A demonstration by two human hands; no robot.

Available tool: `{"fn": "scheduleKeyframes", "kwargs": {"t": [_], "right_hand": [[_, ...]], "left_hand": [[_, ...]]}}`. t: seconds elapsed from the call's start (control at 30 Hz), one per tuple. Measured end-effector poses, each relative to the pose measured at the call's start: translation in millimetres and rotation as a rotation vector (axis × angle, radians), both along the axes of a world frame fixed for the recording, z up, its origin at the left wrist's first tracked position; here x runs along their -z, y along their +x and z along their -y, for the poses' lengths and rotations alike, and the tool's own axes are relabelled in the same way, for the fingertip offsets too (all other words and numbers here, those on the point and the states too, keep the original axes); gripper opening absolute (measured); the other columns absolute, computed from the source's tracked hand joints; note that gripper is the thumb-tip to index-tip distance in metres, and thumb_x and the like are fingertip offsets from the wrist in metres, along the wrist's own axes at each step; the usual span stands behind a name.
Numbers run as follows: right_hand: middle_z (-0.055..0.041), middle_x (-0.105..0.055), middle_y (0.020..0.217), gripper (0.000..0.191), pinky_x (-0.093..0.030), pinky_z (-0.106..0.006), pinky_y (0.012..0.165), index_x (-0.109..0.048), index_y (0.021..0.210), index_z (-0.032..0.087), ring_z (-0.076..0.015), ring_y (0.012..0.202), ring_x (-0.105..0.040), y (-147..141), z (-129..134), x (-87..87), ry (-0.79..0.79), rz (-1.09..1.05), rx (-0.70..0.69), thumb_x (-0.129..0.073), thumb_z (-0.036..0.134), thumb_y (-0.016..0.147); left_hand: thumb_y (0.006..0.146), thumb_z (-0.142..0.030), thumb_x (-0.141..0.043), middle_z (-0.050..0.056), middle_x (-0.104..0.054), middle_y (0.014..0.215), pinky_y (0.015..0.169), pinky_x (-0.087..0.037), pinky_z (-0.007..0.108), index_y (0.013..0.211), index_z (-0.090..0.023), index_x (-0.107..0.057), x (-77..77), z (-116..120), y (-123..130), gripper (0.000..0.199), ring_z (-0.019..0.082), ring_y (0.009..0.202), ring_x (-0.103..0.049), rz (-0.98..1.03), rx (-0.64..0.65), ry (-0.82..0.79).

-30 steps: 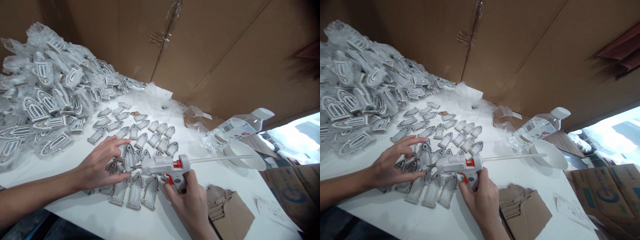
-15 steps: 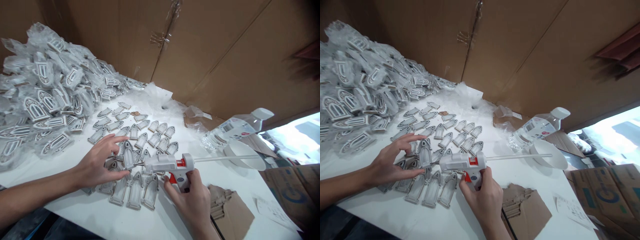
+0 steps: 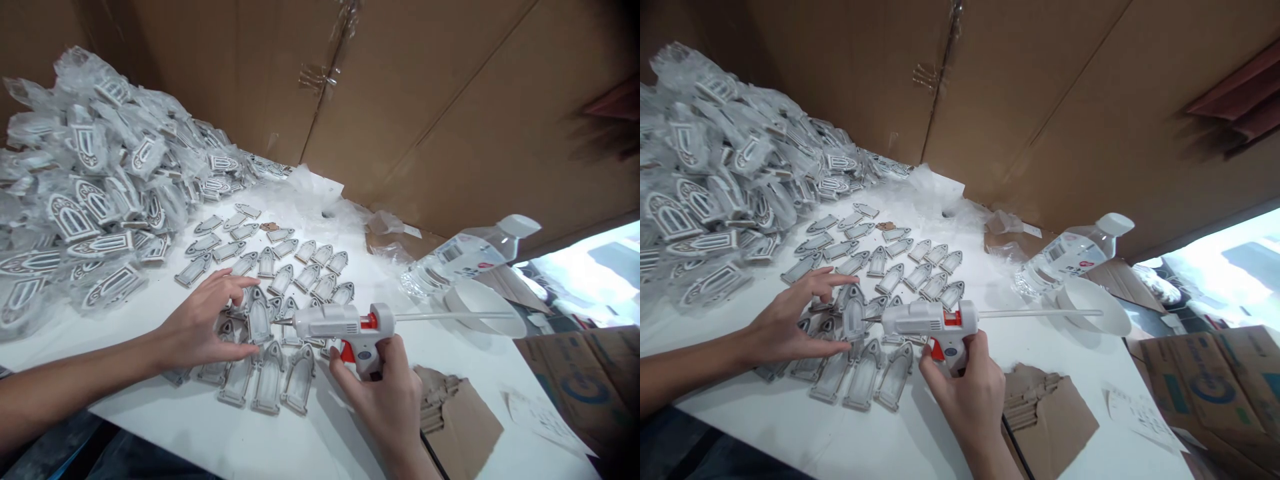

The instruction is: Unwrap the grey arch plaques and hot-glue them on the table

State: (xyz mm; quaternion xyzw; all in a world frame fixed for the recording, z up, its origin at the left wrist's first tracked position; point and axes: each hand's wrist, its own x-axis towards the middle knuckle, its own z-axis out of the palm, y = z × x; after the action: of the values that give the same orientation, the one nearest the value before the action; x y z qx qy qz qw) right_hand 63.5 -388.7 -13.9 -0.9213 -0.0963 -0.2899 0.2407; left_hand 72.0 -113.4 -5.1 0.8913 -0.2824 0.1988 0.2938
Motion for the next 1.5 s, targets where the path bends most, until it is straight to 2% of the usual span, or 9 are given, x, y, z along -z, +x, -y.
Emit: {"fn": "scheduleKeyframes", "kwargs": {"t": [0.3,0.43,0.63,0.87,0.97,1.03,1.1,1.23,1.5], "right_hand": [[0.0048,-0.050,0.057,0.033,-0.035,-0.019,0.041,-0.043,0.080,0.019,-0.0070,0.042,-0.041,4,5,-9.2,0.162,-0.060,0.081,-0.066,0.038,0.067],[0.0051,-0.050,0.058,0.034,-0.035,-0.020,0.043,-0.042,0.080,0.020,-0.0079,0.044,-0.041,7,10,-7.4,0.170,-0.082,0.084,-0.067,0.040,0.067],[0.0052,-0.049,0.060,0.035,-0.035,-0.021,0.046,-0.041,0.079,0.020,-0.0082,0.045,-0.040,9,13,-6.2,0.186,-0.110,0.096,-0.067,0.040,0.066],[0.0075,-0.043,0.057,0.036,-0.032,-0.021,0.044,-0.039,0.078,0.021,-0.0076,0.043,-0.035,11,14,-5.9,0.183,-0.141,0.111,-0.066,0.041,0.066],[0.0074,-0.044,0.058,0.036,-0.033,-0.021,0.045,-0.039,0.079,0.021,-0.0077,0.044,-0.037,11,14,-5.6,0.172,-0.145,0.122,-0.065,0.043,0.067],[0.0072,-0.045,0.058,0.036,-0.033,-0.021,0.046,-0.039,0.079,0.021,-0.0079,0.045,-0.038,12,13,-6.0,0.166,-0.143,0.122,-0.065,0.043,0.067],[0.0075,-0.043,0.057,0.037,-0.032,-0.021,0.045,-0.037,0.078,0.021,-0.0081,0.044,-0.038,11,13,-6.8,0.158,-0.141,0.116,-0.065,0.044,0.067],[0.0073,-0.043,0.057,0.038,-0.032,-0.021,0.045,-0.037,0.078,0.021,-0.0084,0.045,-0.039,11,12,-7.3,0.142,-0.143,0.106,-0.064,0.045,0.067],[0.0059,-0.047,0.062,0.039,-0.032,-0.021,0.048,-0.036,0.079,0.021,-0.0085,0.046,-0.038,10,11,-5.6,0.155,-0.188,0.123,-0.065,0.046,0.066]], "left_hand": [[0.064,-0.048,-0.073,0.007,-0.058,0.123,0.116,-0.021,0.045,0.088,-0.021,-0.038,7.3,7,-7,0.051,0.021,0.117,-0.054,-0.304,0.345,0.091],[0.062,-0.052,-0.073,0.007,-0.059,0.120,0.116,-0.020,0.046,0.087,-0.021,-0.037,6.9,10,-10,0.053,0.022,0.119,-0.052,-0.319,0.385,0.120],[0.061,-0.043,-0.074,0.006,-0.059,0.115,0.116,-0.021,0.047,0.089,-0.021,-0.036,-0.2,2,-5,0.052,0.020,0.114,-0.054,-0.211,0.243,0.090],[0.066,-0.044,-0.072,0.005,-0.058,0.114,0.115,-0.023,0.051,0.117,-0.022,-0.041,-20.7,-25,18,0.063,0.020,0.103,-0.058,-0.075,0.078,0.151],[0.068,-0.049,-0.070,0.005,-0.058,0.109,0.107,-0.035,0.050,0.116,-0.023,-0.047,-33.9,-47,22,0.059,0.021,0.100,-0.057,-0.133,-0.032,0.219],[0.069,-0.052,-0.068,0.006,-0.058,0.108,0.090,-0.049,0.042,0.120,-0.025,-0.049,-37.8,-66,19,0.061,0.024,0.101,-0.056,-0.229,-0.111,0.277],[0.069,-0.051,-0.068,0.005,-0.056,0.115,0.083,-0.051,0.038,0.124,-0.026,-0.047,-36.1,-86,13,0.064,0.025,0.102,-0.056,-0.284,-0.141,0.295],[0.072,-0.047,-0.068,0.002,-0.053,0.126,0.088,-0.050,0.036,0.124,-0.026,-0.042,-24.4,-112,-4,0.062,0.024,0.110,-0.054,-0.382,-0.119,0.302],[0.072,-0.046,-0.068,-0.003,-0.052,0.126,0.087,-0.052,0.035,0.122,-0.028,-0.040,-22.8,-103,-22,0.060,0.022,0.110,-0.055,-0.350,-0.110,0.289]]}}
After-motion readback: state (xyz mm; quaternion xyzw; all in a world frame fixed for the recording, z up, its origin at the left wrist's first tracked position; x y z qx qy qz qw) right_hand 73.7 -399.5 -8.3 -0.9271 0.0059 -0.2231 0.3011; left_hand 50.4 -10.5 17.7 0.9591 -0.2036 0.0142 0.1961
